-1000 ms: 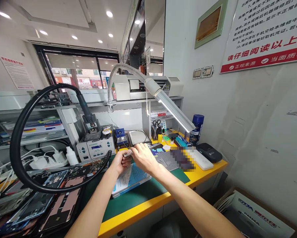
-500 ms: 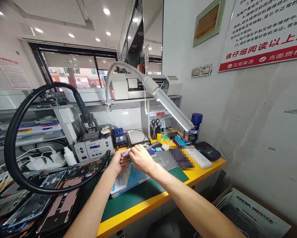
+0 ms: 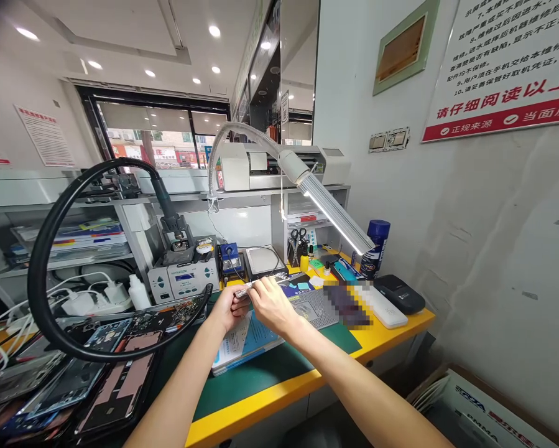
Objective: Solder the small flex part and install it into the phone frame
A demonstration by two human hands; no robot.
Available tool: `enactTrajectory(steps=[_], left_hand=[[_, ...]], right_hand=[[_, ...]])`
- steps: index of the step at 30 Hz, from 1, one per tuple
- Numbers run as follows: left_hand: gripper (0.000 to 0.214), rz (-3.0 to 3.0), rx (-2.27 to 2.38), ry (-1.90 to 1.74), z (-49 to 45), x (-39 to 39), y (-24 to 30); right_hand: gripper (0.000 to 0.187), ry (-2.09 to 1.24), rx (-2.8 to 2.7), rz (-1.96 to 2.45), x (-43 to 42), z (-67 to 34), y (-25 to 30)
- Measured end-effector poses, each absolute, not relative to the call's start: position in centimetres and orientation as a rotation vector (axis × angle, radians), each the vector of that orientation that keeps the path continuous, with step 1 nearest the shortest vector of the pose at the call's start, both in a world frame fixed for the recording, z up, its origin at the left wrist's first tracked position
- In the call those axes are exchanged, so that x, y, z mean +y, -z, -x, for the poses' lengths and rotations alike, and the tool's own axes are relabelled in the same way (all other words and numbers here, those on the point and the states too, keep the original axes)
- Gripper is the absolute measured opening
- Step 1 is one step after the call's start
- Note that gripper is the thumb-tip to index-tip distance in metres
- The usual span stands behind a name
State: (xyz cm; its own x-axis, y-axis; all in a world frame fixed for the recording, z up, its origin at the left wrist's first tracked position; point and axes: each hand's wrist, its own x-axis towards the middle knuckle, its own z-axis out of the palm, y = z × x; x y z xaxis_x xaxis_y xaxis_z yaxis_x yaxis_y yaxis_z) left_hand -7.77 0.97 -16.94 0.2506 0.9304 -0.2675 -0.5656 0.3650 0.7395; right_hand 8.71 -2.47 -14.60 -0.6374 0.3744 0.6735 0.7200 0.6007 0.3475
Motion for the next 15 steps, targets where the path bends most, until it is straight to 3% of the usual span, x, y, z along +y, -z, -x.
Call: enactTrajectory(steps=[15], left_hand=[[0.037,-0.728,0.864,-1.254,6.4,-1.0,15.6]], right_hand=[[0.016,0.789,-1.946,0.788,-3.0,-11.3,16.2]])
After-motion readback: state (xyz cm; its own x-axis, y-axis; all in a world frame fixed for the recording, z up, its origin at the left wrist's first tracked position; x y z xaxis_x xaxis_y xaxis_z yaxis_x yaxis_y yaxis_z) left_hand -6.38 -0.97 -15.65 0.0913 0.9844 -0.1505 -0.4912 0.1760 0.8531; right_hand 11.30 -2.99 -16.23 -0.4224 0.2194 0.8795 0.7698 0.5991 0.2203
